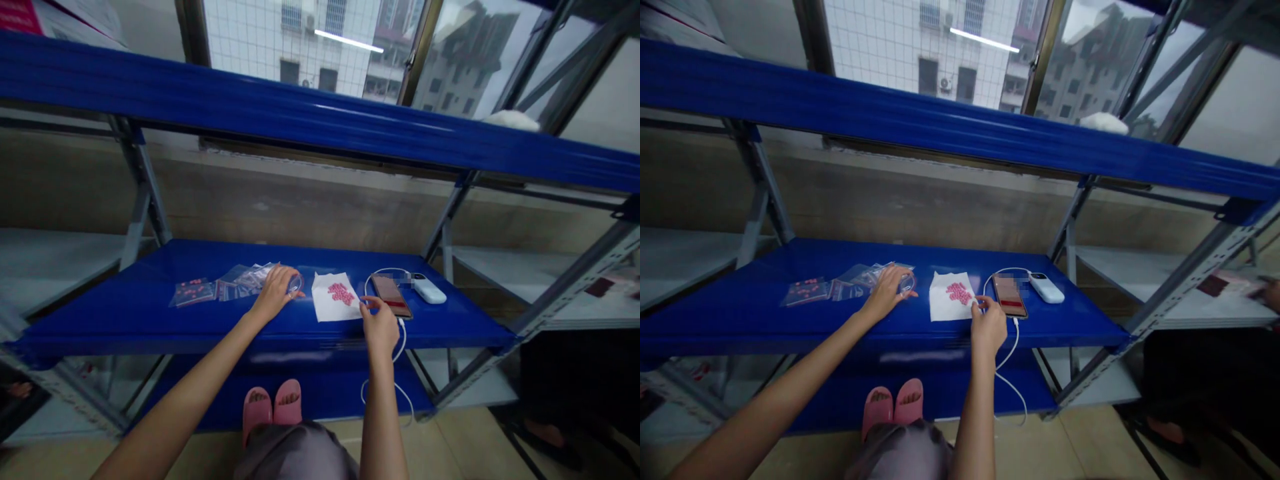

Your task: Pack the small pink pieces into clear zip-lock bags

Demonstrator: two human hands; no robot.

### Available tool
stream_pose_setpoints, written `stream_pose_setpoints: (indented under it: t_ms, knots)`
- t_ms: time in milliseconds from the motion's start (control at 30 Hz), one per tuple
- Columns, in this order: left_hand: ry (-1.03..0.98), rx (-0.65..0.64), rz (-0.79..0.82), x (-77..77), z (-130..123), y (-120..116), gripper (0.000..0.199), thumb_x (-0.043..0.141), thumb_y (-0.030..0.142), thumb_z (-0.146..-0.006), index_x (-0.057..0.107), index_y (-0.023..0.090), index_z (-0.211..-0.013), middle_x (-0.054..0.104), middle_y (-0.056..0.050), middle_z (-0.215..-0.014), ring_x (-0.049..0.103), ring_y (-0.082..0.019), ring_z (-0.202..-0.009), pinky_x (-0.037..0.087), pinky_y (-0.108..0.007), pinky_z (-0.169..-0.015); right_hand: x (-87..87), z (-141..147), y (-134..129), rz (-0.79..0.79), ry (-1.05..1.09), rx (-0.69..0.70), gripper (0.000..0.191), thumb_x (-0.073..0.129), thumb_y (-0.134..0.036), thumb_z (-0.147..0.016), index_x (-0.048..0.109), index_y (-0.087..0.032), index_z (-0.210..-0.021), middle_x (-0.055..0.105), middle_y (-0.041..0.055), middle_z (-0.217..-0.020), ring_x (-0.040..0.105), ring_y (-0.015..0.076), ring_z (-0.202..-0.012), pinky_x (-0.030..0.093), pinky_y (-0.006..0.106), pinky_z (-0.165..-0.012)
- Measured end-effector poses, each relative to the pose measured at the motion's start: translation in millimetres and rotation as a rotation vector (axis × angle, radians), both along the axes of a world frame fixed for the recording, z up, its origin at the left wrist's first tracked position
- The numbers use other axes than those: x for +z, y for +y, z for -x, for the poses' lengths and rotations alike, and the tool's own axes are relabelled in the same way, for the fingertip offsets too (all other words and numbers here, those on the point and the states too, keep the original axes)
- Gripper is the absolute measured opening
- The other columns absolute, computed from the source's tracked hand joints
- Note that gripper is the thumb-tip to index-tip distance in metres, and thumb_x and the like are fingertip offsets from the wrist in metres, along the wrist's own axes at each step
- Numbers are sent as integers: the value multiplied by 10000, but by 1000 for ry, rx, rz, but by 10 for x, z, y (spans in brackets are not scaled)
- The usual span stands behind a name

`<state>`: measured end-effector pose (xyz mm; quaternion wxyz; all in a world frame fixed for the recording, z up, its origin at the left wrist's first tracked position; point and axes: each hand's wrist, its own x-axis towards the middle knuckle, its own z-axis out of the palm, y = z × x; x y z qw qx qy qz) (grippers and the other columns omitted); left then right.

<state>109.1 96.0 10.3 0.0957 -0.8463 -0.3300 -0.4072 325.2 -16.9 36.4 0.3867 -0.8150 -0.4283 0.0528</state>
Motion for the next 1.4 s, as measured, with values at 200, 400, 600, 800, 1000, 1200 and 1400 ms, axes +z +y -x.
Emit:
stream_pose_setpoints:
  t_ms: [200, 400, 600, 800, 1000, 1200, 1400]
  knots:
    - [-44, -15, 0, -108, -85, 88, 425, 702, 323, -688, 471, 167, -1008, 578, -79, -997, 527, -237, -1005, 359, -442, -958, -128, -33, 141, 204, -321, 40, 237, 574, -291, -758, 680, -255, -967, 614, 91, -991, 520, 259, -951, 348, 316, -688]
    - [-96, 39, 67, -125, -59, 92, 464, 727, 372, -647, 484, 171, -988, 565, -82, -1000, 507, -250, -995, 411, -387, -868, -284, 41, 299, 143, -411, -64, 222, 537, -334, -783, 684, -222, -908, 613, 99, -955, 499, 259, -939, 326, 340, -711]
    - [-66, 63, 59, -107, -53, 31, 437, 717, 384, -658, 512, 187, -991, 550, -84, -1045, 488, -258, -1023, 375, -417, -905, -398, 74, 292, 56, -455, -76, 219, 501, -271, -793, 675, -200, -905, 616, 99, -935, 484, 247, -903, 287, 340, -706]
    - [-16, 73, 56, -104, -45, 27, 454, 717, 409, -649, 514, 187, -989, 547, -94, -1047, 485, -266, -1027, 369, -424, -902, -424, 54, 256, 15, -462, -62, 223, 508, -276, -789, 696, -181, -862, 620, 126, -938, 471, 268, -886, 272, 352, -690]
    - [-10, 57, 67, -114, -57, 38, 465, 703, 445, -653, 519, 185, -991, 549, -95, -1038, 486, -267, -1024, 370, -418, -896, -302, 107, 226, -58, -398, -54, 234, 500, -279, -798, 689, -180, -896, 616, 120, -971, 462, 260, -911, 275, 337, -710]
    - [-25, 64, 82, -84, -62, 21, 470, 702, 441, -656, 514, 177, -996, 557, -99, -1043, 486, -266, -1030, 372, -409, -895, 125, 487, 341, -212, -81, 238, 215, 545, -353, -776, 704, -214, -811, 654, 49, -903, 524, 186, -804, 329, 271, -697]
    - [-131, 96, 100, -82, -61, 7, 364, 642, 384, -722, 503, 181, -990, 565, -86, -1029, 496, -247, -1023, 378, -393, -897, 294, 914, 526, -90, -138, 404, 112, 615, -300, -734, 708, -244, -760, 657, 37, -902, 539, 207, -871, 337, 297, -732]
